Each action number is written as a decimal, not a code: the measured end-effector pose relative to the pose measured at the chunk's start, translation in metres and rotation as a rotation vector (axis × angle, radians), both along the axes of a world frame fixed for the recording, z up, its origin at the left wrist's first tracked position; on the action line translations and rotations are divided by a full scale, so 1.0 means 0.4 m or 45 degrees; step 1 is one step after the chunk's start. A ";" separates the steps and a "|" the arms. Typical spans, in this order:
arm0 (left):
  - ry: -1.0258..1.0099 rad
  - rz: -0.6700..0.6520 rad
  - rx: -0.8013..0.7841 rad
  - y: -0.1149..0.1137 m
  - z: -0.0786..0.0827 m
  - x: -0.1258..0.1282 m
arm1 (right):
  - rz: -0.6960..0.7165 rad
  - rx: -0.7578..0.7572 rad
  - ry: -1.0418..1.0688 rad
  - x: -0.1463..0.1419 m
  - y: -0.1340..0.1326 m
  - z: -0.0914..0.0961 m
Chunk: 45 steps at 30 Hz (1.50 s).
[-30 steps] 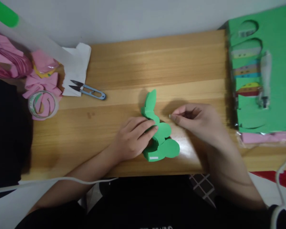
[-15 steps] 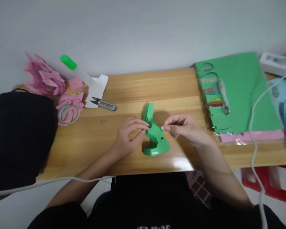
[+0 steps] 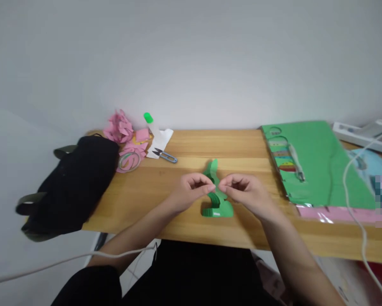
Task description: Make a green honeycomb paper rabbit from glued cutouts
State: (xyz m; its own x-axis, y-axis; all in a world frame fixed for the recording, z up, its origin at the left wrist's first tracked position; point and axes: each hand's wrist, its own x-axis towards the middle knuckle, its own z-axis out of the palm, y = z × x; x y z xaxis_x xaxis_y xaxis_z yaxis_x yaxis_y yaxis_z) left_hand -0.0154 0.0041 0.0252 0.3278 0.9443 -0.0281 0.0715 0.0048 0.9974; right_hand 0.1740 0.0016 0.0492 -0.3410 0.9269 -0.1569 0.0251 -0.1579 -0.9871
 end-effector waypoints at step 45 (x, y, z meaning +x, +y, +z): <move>1.711 0.362 0.614 0.318 -0.022 -0.344 | -0.561 0.009 -0.242 0.072 0.039 -0.182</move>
State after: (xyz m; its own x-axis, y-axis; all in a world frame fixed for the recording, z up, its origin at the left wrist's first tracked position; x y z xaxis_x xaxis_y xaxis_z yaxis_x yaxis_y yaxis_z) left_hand -0.1528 0.1314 0.0164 0.1146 0.9778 0.1752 0.9873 -0.1317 0.0889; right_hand 0.2030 0.0172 -0.0238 0.1187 0.9781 -0.1712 0.1371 -0.1869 -0.9728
